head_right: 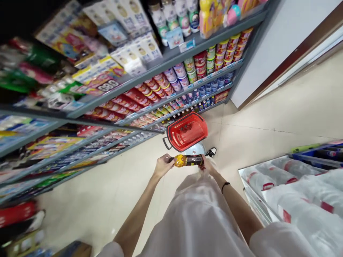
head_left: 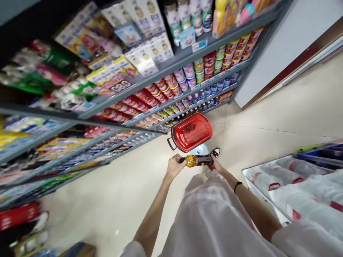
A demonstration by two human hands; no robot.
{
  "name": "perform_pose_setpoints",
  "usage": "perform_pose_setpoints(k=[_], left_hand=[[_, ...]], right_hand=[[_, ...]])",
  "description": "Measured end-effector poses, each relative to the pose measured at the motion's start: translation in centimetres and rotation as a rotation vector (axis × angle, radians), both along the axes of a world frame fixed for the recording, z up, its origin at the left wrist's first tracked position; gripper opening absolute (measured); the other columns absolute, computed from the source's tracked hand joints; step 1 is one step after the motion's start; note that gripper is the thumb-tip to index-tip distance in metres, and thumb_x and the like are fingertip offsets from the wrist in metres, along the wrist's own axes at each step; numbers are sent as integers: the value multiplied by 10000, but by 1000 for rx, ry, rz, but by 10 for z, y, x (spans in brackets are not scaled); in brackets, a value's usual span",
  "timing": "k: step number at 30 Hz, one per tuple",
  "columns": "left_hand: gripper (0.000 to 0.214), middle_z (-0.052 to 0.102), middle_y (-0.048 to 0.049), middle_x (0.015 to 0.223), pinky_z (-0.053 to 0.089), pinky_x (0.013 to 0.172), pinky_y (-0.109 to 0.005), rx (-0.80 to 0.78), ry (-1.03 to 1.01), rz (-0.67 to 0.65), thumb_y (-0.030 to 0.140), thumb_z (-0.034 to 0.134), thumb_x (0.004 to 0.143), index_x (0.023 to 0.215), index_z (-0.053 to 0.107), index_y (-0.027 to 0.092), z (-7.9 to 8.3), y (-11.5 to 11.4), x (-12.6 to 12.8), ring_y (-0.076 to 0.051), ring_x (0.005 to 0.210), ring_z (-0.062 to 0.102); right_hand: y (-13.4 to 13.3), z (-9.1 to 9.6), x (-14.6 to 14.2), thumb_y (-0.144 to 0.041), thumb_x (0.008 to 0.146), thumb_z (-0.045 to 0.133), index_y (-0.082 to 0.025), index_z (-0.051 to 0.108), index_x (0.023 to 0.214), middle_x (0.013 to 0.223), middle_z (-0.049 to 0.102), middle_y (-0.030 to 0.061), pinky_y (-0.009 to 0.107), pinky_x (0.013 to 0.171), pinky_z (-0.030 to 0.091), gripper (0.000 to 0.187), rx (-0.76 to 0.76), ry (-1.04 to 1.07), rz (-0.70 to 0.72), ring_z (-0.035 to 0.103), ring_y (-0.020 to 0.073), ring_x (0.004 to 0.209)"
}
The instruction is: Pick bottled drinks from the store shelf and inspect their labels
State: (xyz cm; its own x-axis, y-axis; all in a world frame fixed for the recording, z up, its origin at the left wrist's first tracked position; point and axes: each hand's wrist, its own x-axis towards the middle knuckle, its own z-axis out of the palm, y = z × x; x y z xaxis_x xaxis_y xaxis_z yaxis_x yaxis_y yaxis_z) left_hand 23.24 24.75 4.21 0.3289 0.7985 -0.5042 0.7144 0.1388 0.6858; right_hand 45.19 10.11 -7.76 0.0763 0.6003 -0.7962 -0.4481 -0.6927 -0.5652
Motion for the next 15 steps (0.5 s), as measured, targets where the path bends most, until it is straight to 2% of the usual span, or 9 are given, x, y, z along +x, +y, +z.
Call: perform_pose_setpoints(k=[4, 7, 9, 11, 13, 15], left_hand=[[301, 726, -44, 713, 502, 609, -264, 48, 163, -141, 497, 655, 814, 820, 581, 205, -55, 66, 63, -191, 661, 704], [344, 760, -79, 853, 526, 756, -299, 107, 293, -293, 480, 752, 760, 906, 640, 190, -111, 118, 111, -253, 868, 745], [419, 770, -115, 904, 532, 821, -330, 119, 380, -384, 482, 785, 746, 994, 667, 166, -156, 153, 141, -302, 957, 748], [475, 775, -163, 965, 536, 858, -350, 127, 464, -442, 486, 774, 777, 1077, 673, 132, -208, 189, 167, -331, 1019, 745], [490, 769, -211, 1038, 537, 881, -360, 136, 535, -478, 479, 742, 826, 1129, 668, 102, -263, 223, 188, -341, 1065, 741], [506, 755, -259, 1088, 536, 881, -371, 144, 586, -516, 457, 729, 853, 1174, 657, 73, -321, 252, 204, -353, 1080, 740]], right_hand=[[13, -41, 56, -528, 933, 503, -153, 627, 868, 524, 536, -2, 227, 454, 352, 400, -41, -79, -92, 492, 139, 462], [2, -69, 96, -556, 791, 564, -153, 667, 895, 549, 566, 2, 238, 458, 368, 429, -83, -118, -166, 507, 148, 481], [-18, -88, 115, -555, 696, 614, -153, 679, 845, 550, 582, 18, 256, 462, 375, 433, -134, -134, -211, 506, 153, 477], [-49, -108, 122, -564, 644, 635, -164, 694, 819, 556, 590, 34, 280, 472, 391, 441, -213, -159, -279, 517, 163, 482], [-86, -127, 112, -607, 623, 613, -194, 695, 774, 553, 574, 44, 309, 467, 392, 448, -318, -193, -362, 515, 176, 472], [-123, -145, 85, -646, 632, 583, -241, 682, 747, 563, 571, 53, 357, 480, 431, 432, -426, -215, -429, 534, 200, 472]])
